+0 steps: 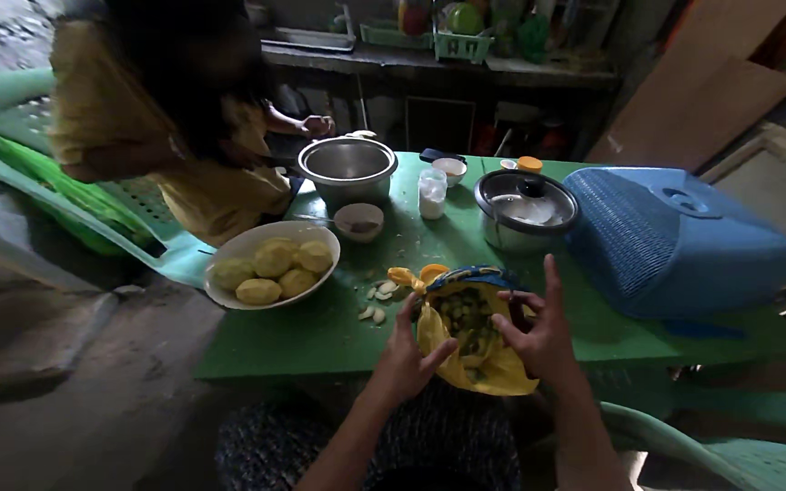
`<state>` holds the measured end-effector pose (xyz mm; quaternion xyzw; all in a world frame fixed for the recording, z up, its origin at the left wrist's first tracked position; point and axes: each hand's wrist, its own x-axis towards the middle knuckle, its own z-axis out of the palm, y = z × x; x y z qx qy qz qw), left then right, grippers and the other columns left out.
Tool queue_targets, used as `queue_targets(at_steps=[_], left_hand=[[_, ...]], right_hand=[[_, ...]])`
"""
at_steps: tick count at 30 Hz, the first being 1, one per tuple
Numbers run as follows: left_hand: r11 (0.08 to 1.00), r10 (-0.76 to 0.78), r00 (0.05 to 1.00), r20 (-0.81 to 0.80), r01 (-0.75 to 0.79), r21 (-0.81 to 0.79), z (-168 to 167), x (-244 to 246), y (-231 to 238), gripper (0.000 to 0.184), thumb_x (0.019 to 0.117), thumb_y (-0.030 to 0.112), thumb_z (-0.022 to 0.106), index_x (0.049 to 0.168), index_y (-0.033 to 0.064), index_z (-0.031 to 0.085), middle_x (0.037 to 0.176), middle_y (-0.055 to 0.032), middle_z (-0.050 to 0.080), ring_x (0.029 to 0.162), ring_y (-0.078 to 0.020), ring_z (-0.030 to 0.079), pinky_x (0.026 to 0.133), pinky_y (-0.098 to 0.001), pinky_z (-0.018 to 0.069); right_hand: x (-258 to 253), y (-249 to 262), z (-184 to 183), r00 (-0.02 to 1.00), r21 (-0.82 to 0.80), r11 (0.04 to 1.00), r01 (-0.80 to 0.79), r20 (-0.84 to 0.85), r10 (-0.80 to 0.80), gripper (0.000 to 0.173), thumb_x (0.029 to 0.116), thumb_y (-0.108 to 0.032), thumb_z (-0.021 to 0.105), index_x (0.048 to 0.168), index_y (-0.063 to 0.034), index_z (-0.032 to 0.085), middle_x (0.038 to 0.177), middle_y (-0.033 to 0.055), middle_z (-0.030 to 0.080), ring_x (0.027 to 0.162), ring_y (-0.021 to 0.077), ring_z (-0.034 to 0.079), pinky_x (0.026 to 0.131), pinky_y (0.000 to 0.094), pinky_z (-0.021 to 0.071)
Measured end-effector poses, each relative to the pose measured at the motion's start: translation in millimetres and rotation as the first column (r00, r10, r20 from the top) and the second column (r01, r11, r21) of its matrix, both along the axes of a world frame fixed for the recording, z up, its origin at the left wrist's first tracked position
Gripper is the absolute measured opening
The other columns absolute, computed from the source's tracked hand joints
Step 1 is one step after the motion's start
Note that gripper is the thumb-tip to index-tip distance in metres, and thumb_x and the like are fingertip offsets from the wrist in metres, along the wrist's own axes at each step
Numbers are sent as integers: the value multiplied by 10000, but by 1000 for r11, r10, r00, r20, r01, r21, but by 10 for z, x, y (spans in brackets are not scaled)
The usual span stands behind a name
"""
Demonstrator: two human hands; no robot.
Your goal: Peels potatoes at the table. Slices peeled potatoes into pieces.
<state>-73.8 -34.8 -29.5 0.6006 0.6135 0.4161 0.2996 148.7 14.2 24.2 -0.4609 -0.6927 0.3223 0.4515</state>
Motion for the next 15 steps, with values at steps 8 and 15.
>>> queue_targets(at_steps=[8,15], left_hand=[[998,-34,998,52,31,63,-82,48,57,1000,843,183,775,1607,70,139,1584,-235,326,1366,-265,496,1064,-409,491],[995,-83,992,95,77,66,4,194,364,943,837,128,728,1597,68,173,1562,-243,351,1366,-282,489,1077,-418,478]], right_hand=[[-101,34,67,968,-74,994,-79,231,95,972,921,-124,650,1633,-87,-12,1102,99,715,764,127,704,695,314,612],[-56,182,128,962,12,1000,24,273,-27,904,929,-114,646,1637,-94,85,1050,108,735,811,159,709,749,354,601]])
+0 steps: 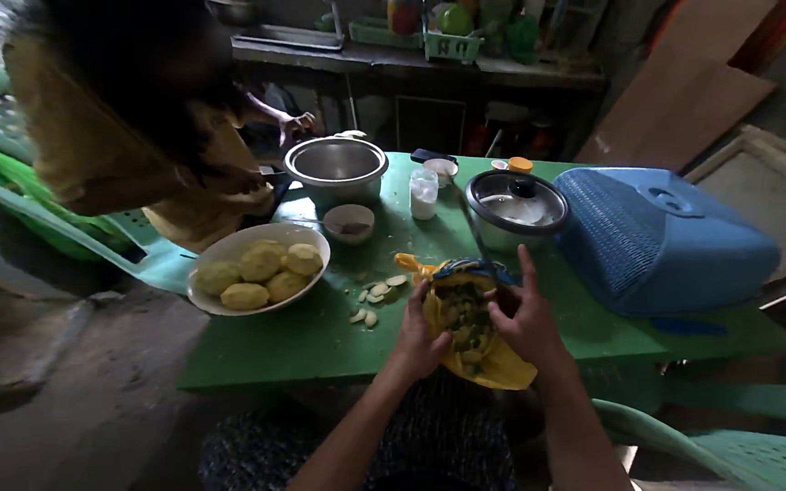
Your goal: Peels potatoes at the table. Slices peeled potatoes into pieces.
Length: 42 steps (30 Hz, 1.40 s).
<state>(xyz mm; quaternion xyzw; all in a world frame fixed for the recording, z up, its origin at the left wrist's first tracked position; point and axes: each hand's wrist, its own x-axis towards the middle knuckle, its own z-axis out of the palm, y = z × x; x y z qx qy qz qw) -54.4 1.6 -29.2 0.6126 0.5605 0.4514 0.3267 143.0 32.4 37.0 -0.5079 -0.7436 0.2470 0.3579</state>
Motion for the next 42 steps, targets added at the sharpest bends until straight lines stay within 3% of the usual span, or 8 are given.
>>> queue_targets(at_steps=[6,10,13,16,20,32,37,42], left_hand=[[999,-28,998,54,26,33,-26,218,449,856,870,126,719,1584,103,248,1574,-205,358,1375,-304,477,1083,-467,465],[991,-5,998,-68,14,135,-26,160,325,876,874,410,777,1575,152,319,1614,-242,260,1295,-340,549,920,-453,575],[925,13,948,-319,110,365,-186,53,83,846,772,567,821,1505,319,478,1619,-309,207,1427,-499,345,1079,-612,425],[848,64,879,-472,201,490,-325,106,-3,524,868,411,770,1363,449,604,1588,-267,328,1444,-541,290,1103,-663,368],[766,132,889,-439,190,614,-341,173,113,134,982,270,645,1038,249,765,1480,-198,511,1404,-464,404,1114,-602,385],[848,184,962,-202,-51,528,88,-135,230,181,870,229,770,934,66,721,1391,-217,541,1295,-385,511,1045,-533,466],[892,53,970,-239,61,447,-151,-187,-82,434,858,369,799,1170,92,677,1400,-264,522,1317,-400,501,1051,-517,476],[971,203,893,-401,-131,200,-310,-669,-255,818,799,554,797,1422,87,547,1529,-301,388,1387,-491,405,1108,-641,367]], right_hand=[[358,-84,-25,970,73,970,231,-99,-223,906,919,-123,688,1625,-73,122,988,110,717,768,143,690,711,331,594],[629,-241,-259,904,150,891,428,-75,-421,981,869,-190,777,1595,22,151,995,159,706,772,195,700,696,384,603],[765,-336,-467,864,111,857,503,-95,-495,1054,845,-296,829,1589,36,161,1006,140,714,734,168,686,656,372,593],[728,-382,-564,854,-43,859,510,-90,-512,1094,830,-321,843,1611,-14,141,974,139,698,700,168,662,647,375,580],[642,-320,-477,857,-145,871,470,-161,-489,957,842,-129,780,1600,-60,201,1049,200,671,765,209,680,708,394,590],[253,357,166,862,-62,959,277,-425,-277,817,856,-89,752,1547,-164,322,925,101,639,673,148,628,610,335,571],[437,153,-201,848,3,956,293,-462,-258,819,868,-165,770,1533,-42,307,837,26,671,663,65,651,623,265,588],[687,101,-511,838,-28,928,371,-421,-347,712,1011,-283,621,1542,26,261,922,89,649,636,51,604,593,256,563]])
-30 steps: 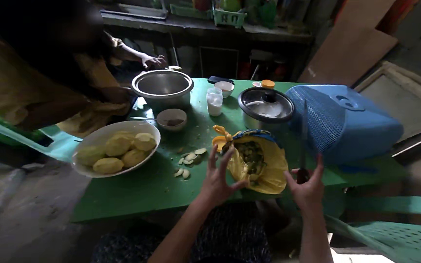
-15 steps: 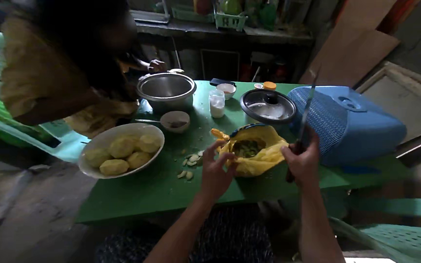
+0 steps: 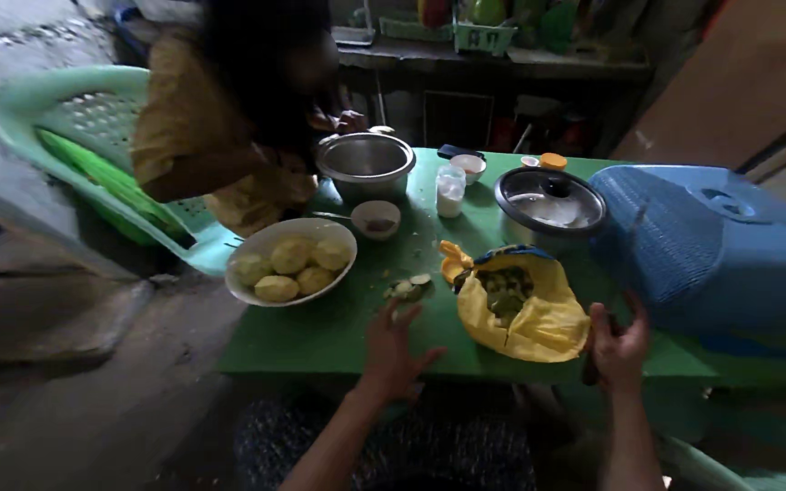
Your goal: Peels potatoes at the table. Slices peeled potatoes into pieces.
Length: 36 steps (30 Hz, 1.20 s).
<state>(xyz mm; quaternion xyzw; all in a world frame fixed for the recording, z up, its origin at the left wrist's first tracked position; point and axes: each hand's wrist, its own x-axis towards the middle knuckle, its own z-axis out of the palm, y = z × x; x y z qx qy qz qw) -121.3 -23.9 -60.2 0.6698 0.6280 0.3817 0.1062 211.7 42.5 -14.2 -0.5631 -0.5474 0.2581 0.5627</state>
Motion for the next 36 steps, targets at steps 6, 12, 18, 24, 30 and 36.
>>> queue_targets(at_steps=[6,12,18,24,30,36], left_hand=[[934,121,975,-187,-176,-311,110,-457,341,1003,834,665,703,1588,117,332,1610,-363,166,1472,-566,201,1148,-743,176],[940,71,980,-184,-128,-316,72,-389,883,1001,843,695,671,1597,142,314,1622,-369,97,1497,-562,97,1186,-699,135],[975,-102,971,-218,53,-218,-46,-279,1234,615,978,559,578,1496,235,506,1635,-236,257,1500,-492,206,1168,-687,212],[963,-149,964,-221,91,-253,3,-261,1264,368,1023,370,568,1181,67,705,1317,-219,599,1295,-404,514,1113,-566,373],[973,-138,942,-306,72,-218,38,-233,1097,427,1048,382,514,1162,14,697,1149,-235,653,1102,-395,637,957,-530,508],[983,-25,928,-372,91,160,-182,-395,1057,434,1039,302,539,853,-52,708,845,-227,697,775,-385,715,685,-524,582]], right_hand=[[1,99,-202,996,-34,998,53,-73,-55,675,1036,-267,576,1555,22,256,961,103,640,667,22,586,619,225,541],[-18,149,-272,993,-4,999,50,-105,-50,666,1018,-267,590,1540,23,293,1053,109,653,692,-14,596,643,183,537],[0,146,-295,991,13,998,57,-124,-55,649,1004,-235,601,1519,42,319,1195,144,629,714,-23,604,637,164,533],[31,110,-301,984,-33,998,62,-162,-66,645,1022,-254,589,1523,34,301,985,98,646,640,22,596,585,212,540],[47,110,-324,979,-28,998,57,-195,-61,650,1008,-234,614,1508,36,300,876,54,627,599,15,584,563,203,535],[72,121,-359,972,-49,997,62,-224,-72,680,994,-246,631,1520,21,291,842,40,624,580,24,589,544,209,536]])
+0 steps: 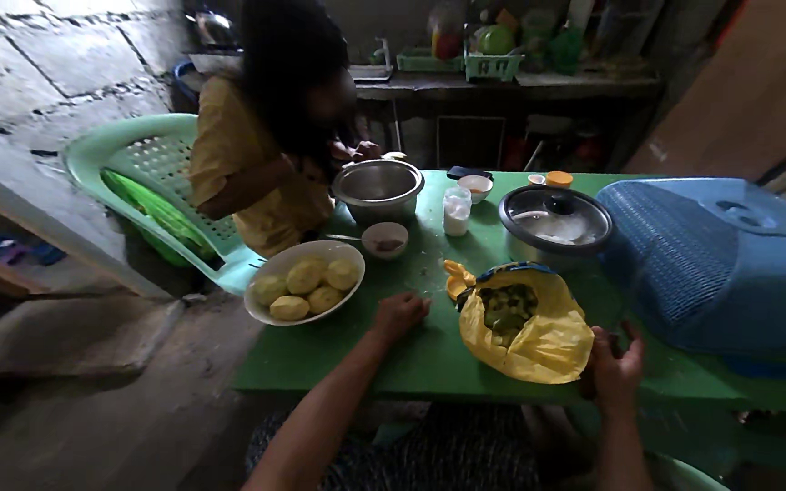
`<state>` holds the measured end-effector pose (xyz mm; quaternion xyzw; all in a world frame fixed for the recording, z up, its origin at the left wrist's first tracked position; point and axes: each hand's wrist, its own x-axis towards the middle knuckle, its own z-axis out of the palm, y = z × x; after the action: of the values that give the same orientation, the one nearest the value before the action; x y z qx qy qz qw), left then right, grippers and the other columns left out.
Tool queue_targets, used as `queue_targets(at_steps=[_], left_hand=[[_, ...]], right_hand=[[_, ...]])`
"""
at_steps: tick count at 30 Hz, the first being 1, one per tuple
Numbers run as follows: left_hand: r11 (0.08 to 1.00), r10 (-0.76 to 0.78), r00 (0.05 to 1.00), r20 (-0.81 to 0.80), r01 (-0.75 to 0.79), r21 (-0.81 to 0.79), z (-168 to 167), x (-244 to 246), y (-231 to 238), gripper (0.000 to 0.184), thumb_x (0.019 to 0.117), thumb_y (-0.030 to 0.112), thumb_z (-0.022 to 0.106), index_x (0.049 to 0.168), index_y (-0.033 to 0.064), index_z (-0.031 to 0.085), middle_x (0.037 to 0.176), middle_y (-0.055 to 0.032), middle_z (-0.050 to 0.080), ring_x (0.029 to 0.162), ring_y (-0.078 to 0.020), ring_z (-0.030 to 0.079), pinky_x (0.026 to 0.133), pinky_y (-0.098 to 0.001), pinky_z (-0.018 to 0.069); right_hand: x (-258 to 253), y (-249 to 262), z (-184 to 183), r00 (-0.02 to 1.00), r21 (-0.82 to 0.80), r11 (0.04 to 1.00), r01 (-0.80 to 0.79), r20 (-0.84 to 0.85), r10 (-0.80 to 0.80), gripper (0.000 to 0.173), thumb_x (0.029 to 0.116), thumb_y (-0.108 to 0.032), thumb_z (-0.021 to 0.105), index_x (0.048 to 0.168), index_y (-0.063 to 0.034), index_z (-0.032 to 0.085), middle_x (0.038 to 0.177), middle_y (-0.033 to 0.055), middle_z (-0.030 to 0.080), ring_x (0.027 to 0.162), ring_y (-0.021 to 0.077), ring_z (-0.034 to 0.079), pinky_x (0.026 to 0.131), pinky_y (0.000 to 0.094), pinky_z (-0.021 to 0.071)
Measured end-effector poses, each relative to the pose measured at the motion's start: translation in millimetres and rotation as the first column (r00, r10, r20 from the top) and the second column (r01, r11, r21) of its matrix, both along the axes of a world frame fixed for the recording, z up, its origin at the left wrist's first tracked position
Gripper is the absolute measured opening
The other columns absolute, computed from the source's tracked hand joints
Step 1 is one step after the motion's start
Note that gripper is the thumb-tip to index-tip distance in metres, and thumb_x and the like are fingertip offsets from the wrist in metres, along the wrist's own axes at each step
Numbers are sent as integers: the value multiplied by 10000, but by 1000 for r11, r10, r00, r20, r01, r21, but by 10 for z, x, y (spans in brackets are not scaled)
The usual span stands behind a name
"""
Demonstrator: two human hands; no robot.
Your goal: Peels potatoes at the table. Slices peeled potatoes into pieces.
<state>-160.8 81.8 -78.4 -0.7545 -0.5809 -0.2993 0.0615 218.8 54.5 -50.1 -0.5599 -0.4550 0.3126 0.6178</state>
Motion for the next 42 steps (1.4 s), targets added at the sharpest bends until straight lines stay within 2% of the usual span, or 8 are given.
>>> queue_targets(at_steps=[5,9,14,17,20,24,30,42], left_hand=[[931,360,790,496,-270,-245,560,174,-144,451,1057,334,530,917,-52,714,808,-170,697,746,-258,677,773,-455,550],[987,137,694,707,-155,-39,1054,680,-155,449,1052,367,545,826,-3,664,665,-61,618,549,-125,568,559,-327,522],[906,-352,786,508,151,394,1169,1442,181,292,960,166,683,733,-17,660,658,-83,617,570,-127,584,554,-288,530],[938,-342,890,302,341,57,1075,1567,218,318,980,374,656,955,80,774,1093,-97,723,1041,-248,669,973,-508,478],[930,-336,877,345,368,-30,1033,1468,93,369,978,446,640,1167,151,755,1408,-100,596,1324,-287,529,1114,-548,373],[976,-210,855,473,212,49,945,845,-194,276,1016,269,619,1193,80,715,1258,-103,663,1177,-202,633,1000,-393,537],[848,350,886,303,-162,-504,442,-176,-223,619,1040,473,519,1473,32,481,1550,-261,391,1404,-412,436,1140,-556,384],[916,108,943,314,28,-399,256,82,-723,488,1033,369,562,1397,46,583,1519,-211,465,1385,-348,480,1154,-465,394]], right_hand=[[28,40,-14,1000,-4,1000,-9,2,9,680,989,-266,642,1512,18,315,827,53,620,576,46,588,542,233,541],[-6,57,-35,1000,-9,1000,-5,-2,4,672,996,-273,637,1507,28,323,867,53,634,586,33,592,545,219,541],[-30,27,3,1000,-31,999,25,-18,-25,685,1009,-257,616,1532,18,271,884,49,617,605,29,589,566,224,544],[-22,12,7,1000,-25,1000,9,7,-9,675,1013,-249,600,1527,33,264,897,56,612,608,21,581,571,219,538],[-17,16,11,1000,-20,1000,6,20,-6,664,1018,-250,583,1522,45,268,886,44,608,601,1,570,567,196,527],[-46,-33,62,1000,-36,999,11,-3,-11,652,1019,-227,593,1519,36,269,861,32,597,589,-2,572,562,185,531],[-35,7,23,1000,-23,1000,12,-13,-12,626,1022,-214,581,1520,28,289,834,38,595,565,28,564,537,215,529],[-68,-410,203,993,331,940,-86,109,52,618,1022,-160,531,1483,78,194,828,-19,637,594,39,619,553,226,564]])
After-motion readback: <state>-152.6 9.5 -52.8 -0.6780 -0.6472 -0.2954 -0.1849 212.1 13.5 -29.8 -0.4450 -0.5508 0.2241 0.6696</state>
